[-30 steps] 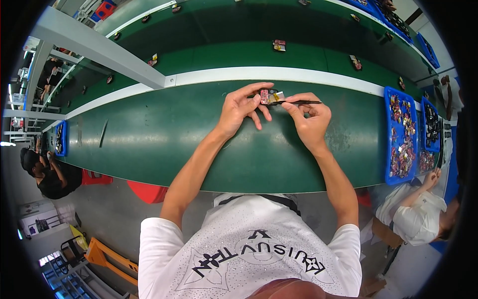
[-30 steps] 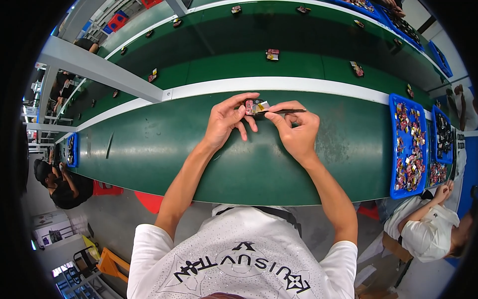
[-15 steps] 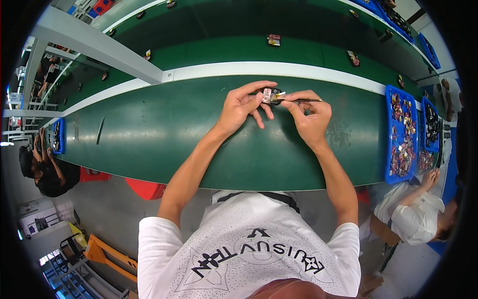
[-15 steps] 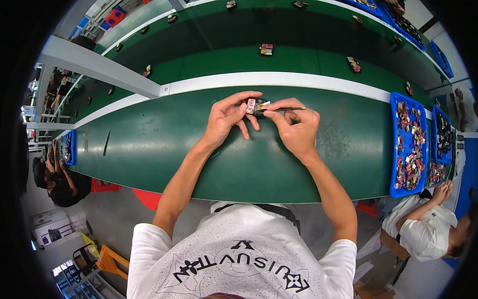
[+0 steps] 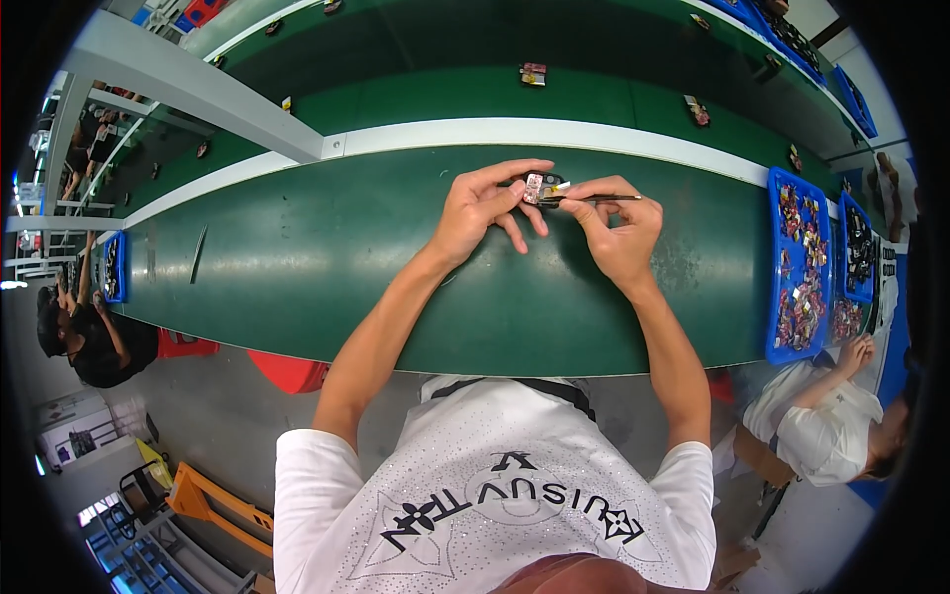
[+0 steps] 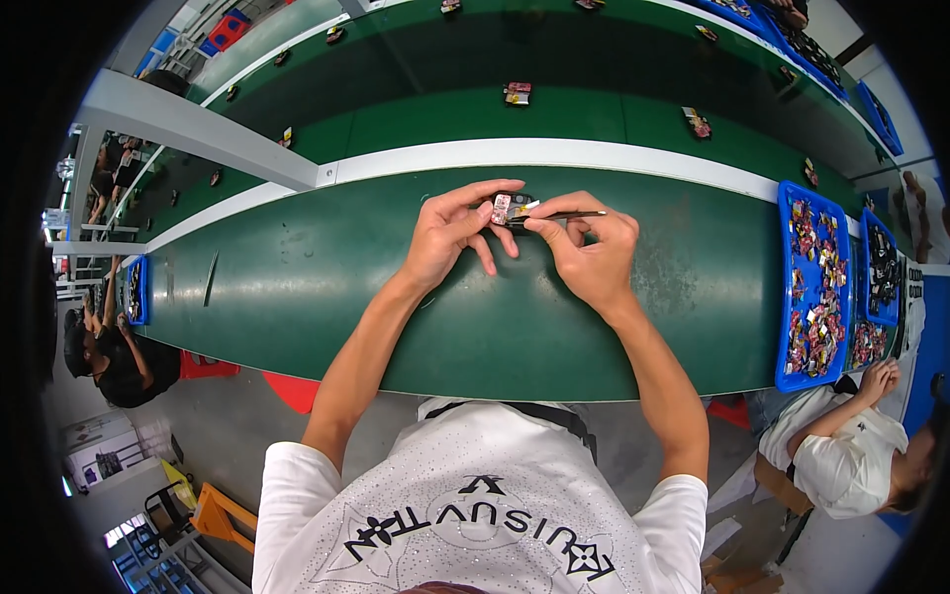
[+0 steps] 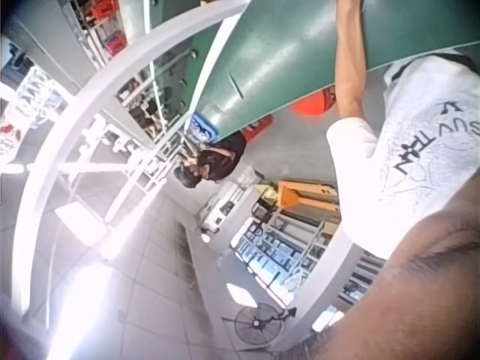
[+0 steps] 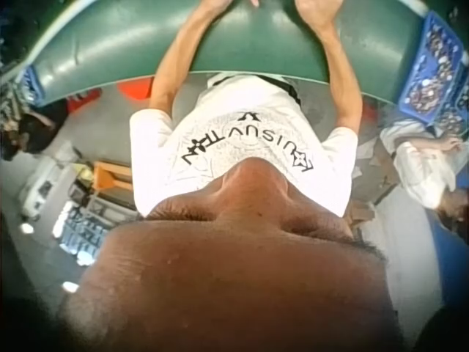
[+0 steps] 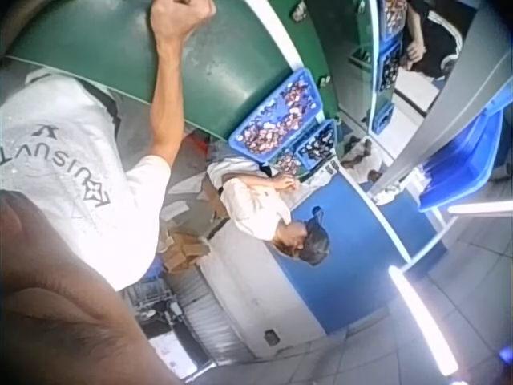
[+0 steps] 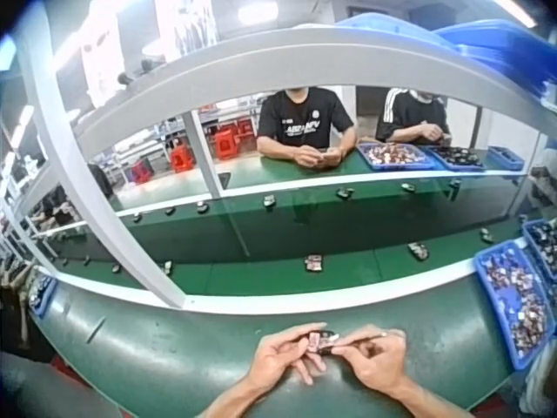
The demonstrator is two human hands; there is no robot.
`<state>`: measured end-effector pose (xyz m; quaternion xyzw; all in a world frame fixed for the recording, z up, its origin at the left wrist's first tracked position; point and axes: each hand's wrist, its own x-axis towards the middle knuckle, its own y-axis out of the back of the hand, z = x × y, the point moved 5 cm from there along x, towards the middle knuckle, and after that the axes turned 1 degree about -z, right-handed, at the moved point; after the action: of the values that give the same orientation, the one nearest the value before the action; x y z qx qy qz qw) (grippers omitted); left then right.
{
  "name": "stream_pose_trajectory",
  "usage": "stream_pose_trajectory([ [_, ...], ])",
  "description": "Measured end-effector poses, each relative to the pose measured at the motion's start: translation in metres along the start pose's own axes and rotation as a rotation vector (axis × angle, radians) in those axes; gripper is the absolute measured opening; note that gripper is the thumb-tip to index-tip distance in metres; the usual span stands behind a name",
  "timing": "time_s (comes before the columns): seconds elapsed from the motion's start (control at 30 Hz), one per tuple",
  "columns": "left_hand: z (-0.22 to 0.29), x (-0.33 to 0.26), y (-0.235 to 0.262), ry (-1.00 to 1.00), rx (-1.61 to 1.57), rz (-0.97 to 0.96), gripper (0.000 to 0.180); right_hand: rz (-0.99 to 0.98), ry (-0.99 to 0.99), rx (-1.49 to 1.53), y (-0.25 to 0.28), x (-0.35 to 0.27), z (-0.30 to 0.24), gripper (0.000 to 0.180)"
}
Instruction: Assembling small electronic components using tweezers on a factory assembly line.
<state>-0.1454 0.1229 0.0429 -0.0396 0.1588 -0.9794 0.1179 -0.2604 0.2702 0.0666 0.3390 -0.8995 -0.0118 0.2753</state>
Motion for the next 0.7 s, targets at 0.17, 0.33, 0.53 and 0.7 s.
stream_pose_trajectory([
  [0.17, -0.0003, 0.0007, 0.0004, 0.0, -0.008, 0.022, 0.04, -0.025, 0.021, -0.022, 0.0016, 0.0015, 0.0003, 0.009],
  [0.33, -0.0027, 0.0005, 0.0021, 0.008, -0.007, 0.031, 0.037, -0.079, -0.021, 0.039, 0.0032, 0.0058, 0.0039, 0.008],
  [0.53, -0.0032, -0.0006, 0.0021, 0.038, -0.001, 0.046, 0.034, -0.128, -0.057, 0.076, 0.0011, 0.0062, 0.0071, 0.006],
  [0.7, -0.0049, -0.0001, 0.0023, 0.059, 0.014, 0.057, 0.034, -0.129, -0.06, 0.043, 0.0, 0.0045, 0.0036, 0.008],
])
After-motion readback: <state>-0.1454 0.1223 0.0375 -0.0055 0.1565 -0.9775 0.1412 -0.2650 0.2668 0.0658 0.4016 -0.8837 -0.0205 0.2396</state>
